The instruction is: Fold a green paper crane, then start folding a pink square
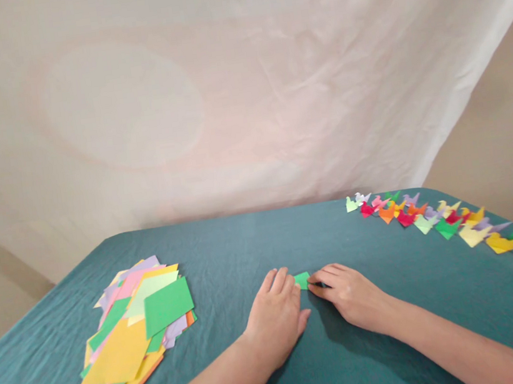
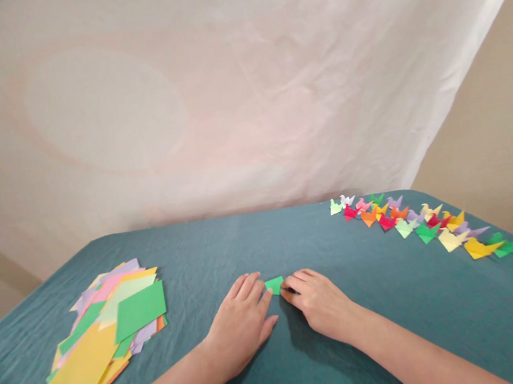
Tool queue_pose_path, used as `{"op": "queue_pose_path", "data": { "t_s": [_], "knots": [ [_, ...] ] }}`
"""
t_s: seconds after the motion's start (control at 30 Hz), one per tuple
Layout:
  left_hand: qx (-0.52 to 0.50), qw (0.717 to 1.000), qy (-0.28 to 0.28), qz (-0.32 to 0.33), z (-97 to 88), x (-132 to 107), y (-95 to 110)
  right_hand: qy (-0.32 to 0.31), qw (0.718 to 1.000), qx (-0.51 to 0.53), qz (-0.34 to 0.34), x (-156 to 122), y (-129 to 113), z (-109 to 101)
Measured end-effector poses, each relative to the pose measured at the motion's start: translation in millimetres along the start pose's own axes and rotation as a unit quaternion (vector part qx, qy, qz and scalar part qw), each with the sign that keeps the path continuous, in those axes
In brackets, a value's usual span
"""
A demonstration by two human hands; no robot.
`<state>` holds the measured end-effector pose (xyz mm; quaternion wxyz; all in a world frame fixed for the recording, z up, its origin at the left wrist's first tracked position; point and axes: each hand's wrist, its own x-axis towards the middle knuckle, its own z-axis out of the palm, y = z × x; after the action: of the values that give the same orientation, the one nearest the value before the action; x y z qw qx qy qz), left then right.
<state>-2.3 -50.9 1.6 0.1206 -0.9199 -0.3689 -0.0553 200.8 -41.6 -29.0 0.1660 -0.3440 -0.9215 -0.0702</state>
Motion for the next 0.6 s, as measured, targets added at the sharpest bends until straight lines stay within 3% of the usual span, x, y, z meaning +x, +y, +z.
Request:
{"op": "queue_pose_path", "data": {
  "t_s": [0.6],
  "knots": [
    [-0.059, 0.998, 0.021, 0.003, 2.7, -0.9, -1.8, -0.014, 1.000, 0.022, 0.003, -4.3, 0.1, 1.9]
  ]
}}
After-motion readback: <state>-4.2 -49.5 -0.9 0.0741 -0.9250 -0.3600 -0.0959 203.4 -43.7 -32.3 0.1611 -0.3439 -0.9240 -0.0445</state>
